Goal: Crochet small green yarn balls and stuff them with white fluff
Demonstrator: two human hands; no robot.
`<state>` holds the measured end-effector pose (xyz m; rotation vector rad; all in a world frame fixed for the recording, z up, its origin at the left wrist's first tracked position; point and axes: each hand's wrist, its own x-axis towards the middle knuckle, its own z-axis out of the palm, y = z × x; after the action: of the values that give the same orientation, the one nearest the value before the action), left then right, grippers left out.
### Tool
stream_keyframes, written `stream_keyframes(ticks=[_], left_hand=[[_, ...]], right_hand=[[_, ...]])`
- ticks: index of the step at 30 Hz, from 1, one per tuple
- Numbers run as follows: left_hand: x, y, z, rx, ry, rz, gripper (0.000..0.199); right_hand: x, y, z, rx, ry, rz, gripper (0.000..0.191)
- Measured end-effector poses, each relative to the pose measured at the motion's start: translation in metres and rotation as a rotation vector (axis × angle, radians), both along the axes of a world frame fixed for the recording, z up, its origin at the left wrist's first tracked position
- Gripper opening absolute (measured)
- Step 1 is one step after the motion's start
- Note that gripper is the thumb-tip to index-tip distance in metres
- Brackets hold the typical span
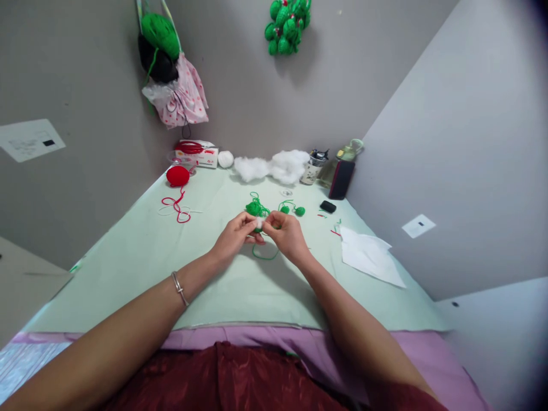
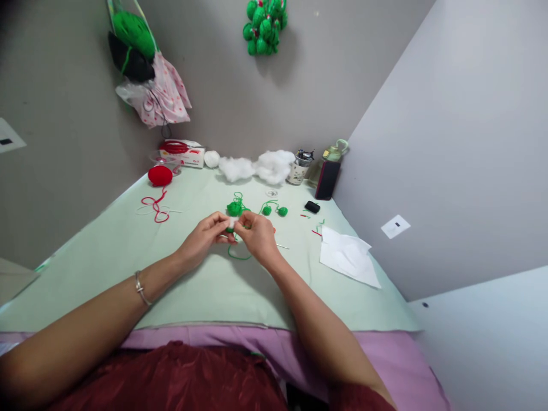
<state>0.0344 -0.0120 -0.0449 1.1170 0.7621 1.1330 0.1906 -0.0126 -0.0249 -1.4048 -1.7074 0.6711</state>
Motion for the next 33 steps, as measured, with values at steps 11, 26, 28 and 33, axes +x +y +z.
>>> stream_keyframes(ticks=[11,26,28,33], left_hand=[[-0.002,0.007,-0.007,0.013,0.042,0.026,0.022],[-0.001,-0.001,-0.002,0.17,0.092,0.105,0.025],[-0.003,-0.002,0.001,0.152,0.086,0.064,0.027],[-0.01,0.001,0.004,0.088,0.064,-0.007,0.023]], right_hand=[[-0.001,-0.012,0.01,-0.124,0.11,0.213,0.029],[-0.006,-0.004,0.001,-0.232,0.385,0.089,0.034],[-0.005,-0.005,0.0,-0.191,0.338,0.064,0.032],[-0.005,-0.005,-0.001,-0.11,0.221,0.034,0.031]])
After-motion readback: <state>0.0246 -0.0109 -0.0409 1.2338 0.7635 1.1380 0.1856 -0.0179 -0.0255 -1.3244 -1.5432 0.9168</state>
